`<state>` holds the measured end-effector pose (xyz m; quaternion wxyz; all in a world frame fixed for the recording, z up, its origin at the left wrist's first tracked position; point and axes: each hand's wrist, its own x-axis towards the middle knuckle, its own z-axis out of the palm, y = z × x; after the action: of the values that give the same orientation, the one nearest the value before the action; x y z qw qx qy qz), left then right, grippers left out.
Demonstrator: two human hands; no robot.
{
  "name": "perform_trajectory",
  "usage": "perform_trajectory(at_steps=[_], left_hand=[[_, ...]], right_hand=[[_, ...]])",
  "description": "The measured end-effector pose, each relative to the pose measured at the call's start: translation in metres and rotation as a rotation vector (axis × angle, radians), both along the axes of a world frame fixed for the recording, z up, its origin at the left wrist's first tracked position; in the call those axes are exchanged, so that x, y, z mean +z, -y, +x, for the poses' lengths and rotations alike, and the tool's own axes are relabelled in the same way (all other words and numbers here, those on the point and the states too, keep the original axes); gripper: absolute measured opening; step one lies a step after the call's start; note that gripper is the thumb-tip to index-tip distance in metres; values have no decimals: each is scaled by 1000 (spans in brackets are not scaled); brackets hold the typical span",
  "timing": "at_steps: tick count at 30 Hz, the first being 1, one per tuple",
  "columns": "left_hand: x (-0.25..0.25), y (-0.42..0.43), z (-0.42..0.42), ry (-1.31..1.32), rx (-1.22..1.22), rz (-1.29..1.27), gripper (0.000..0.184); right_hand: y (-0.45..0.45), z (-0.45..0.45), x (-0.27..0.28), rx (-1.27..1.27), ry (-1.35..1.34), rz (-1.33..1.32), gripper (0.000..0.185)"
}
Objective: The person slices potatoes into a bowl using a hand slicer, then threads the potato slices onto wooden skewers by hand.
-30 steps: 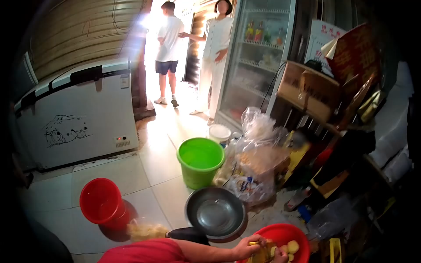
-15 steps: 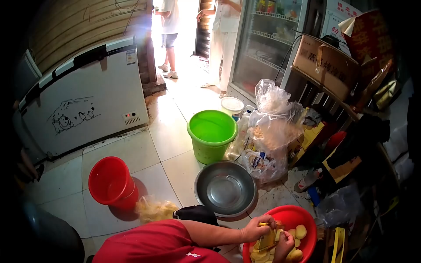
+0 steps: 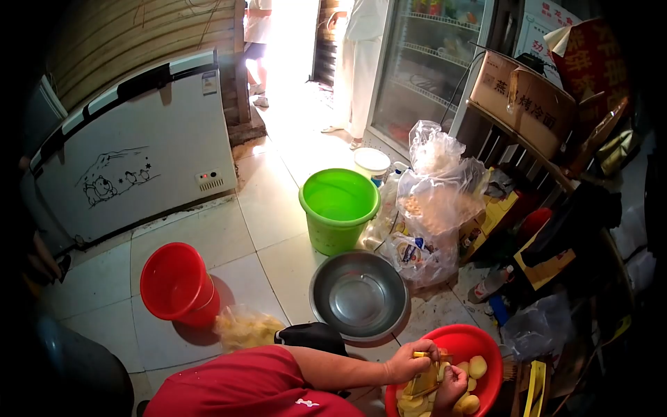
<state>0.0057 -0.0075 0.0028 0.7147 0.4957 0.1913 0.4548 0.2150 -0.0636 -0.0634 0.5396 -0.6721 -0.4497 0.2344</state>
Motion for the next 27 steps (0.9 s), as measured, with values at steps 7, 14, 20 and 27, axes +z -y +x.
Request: perform_trajectory(at_steps=[7, 14, 20, 27], left_hand=[[5, -1, -2, -39, 25, 7, 20], [11, 1, 0, -26, 103, 51, 17], [12, 2, -1, -40, 114, 58, 16], [7, 0, -2, 27, 82, 44, 16]], right_hand=[[11, -36, 44, -12, -141, -51, 18], [10, -57, 53, -50, 110, 149, 18], [-1, -14, 13, -43, -150, 1, 19], [14, -51, 39, -8, 379, 244, 16]])
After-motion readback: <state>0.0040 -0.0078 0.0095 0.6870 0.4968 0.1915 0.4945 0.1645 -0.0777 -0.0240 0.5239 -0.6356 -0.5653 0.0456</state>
